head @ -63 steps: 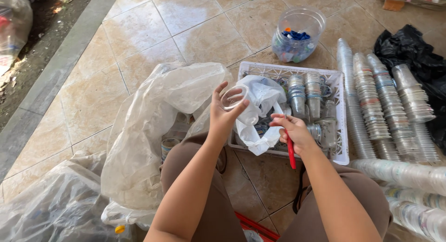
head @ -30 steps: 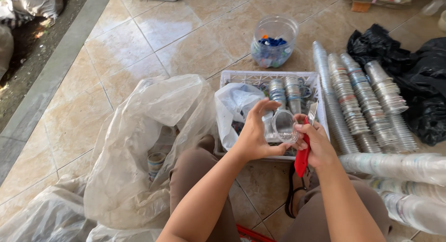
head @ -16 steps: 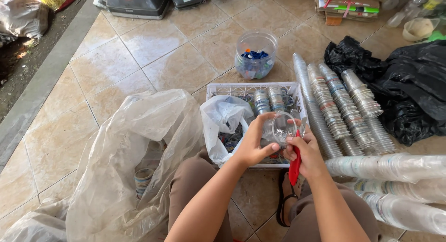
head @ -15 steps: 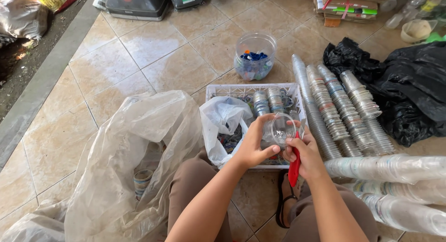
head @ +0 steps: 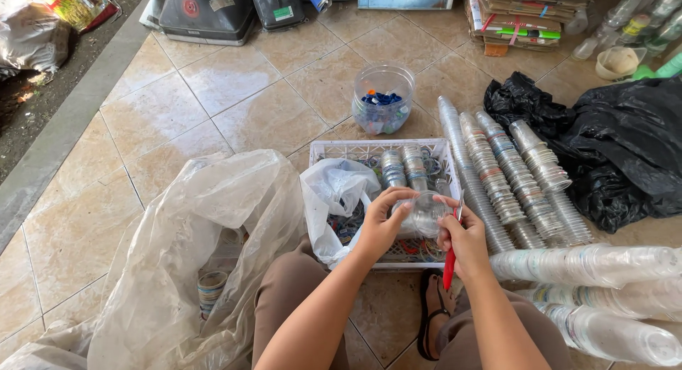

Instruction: The person sits on the floor and uses red-handled scissors to cut the rims off clear plastic cups. They pick up cups from a white crate, cut the top edge, and place the modified cups into a stack on the floor.

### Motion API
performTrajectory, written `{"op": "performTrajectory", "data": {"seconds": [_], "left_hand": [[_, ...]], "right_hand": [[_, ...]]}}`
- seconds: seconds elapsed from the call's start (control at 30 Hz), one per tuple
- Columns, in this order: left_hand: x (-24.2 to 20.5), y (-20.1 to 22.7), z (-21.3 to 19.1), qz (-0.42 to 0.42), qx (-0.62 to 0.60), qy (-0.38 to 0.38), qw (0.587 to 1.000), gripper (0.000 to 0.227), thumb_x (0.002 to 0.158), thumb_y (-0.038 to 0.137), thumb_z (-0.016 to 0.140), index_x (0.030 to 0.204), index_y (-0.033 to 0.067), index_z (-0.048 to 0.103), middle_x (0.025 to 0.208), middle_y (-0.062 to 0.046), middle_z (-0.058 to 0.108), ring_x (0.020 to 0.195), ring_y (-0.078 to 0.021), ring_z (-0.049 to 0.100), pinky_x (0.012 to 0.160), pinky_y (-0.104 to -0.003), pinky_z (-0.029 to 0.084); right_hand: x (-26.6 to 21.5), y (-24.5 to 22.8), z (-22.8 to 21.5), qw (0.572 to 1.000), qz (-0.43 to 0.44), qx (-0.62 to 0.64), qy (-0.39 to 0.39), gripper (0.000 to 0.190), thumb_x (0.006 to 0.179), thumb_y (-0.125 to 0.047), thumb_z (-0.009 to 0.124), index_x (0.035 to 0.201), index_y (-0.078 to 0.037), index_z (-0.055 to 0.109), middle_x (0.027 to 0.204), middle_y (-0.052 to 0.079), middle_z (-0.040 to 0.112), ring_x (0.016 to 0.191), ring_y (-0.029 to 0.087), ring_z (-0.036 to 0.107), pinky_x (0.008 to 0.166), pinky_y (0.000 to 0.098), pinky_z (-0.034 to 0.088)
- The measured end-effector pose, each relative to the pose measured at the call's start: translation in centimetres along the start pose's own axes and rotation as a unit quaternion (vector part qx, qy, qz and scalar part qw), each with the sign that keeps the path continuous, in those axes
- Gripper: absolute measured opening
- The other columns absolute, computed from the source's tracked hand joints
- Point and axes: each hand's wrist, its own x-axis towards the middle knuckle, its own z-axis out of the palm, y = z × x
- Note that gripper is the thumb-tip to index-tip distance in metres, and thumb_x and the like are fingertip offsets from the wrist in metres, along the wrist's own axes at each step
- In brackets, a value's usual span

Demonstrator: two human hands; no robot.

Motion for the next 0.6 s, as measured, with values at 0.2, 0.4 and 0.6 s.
{"op": "performTrajectory", "data": {"seconds": [0.2, 0.4, 0.6], "left_hand": [[-0.2, 2.6, -0.2, 0.025, 0.007, -0.053, 0.998, 0.045, 0.095, 0.012, 0.073, 0.137, 0.0135, 0.058, 0.115, -0.009, 0.067, 0.106, -0.0272, 0.067, 0.092, -0.049, 0.053], [-0.1, 3.0, -0.5, 0.054, 0.086, -0.062, 0.993, 0.010, 0.095, 0.024, 0.077, 0.101, 0.0164, 0.076, 0.092, 0.000, 0.068, 0.076, -0.0167, 0.064, 0.076, -0.033, 0.055], [-0.5, 3.3, -1.4, 0.103, 0.118, -0.048, 0.987, 0.009, 0.091, 0.022, 0.078, 0.093, 0.0134, 0.076, 0.084, 0.000, 0.059, 0.070, -0.0129, 0.056, 0.062, -0.025, 0.050]], "right_hand": [[0.3, -0.2, -0.3, 0.994, 0.090, 0.062, -0.026, 0.041, 0.075, 0.004, 0.061, 0.114, 0.003, 0.073, 0.050, 0.003, 0.035, 0.034, 0.011, 0.034, 0.033, 0.0271, 0.032], [1.8, 2.2, -2.6, 0.985, 0.147, 0.063, -0.062, 0.033, 0.076, 0.004, 0.063, 0.108, 0.003, 0.071, 0.050, 0.001, 0.031, 0.034, 0.012, 0.034, 0.034, 0.0271, 0.032], [0.0, 0.1, -0.5, 0.985, 0.148, 0.027, -0.087, 0.042, 0.077, 0.003, 0.061, 0.118, 0.007, 0.069, 0.052, 0.002, 0.034, 0.036, 0.010, 0.037, 0.036, 0.0251, 0.034]]}}
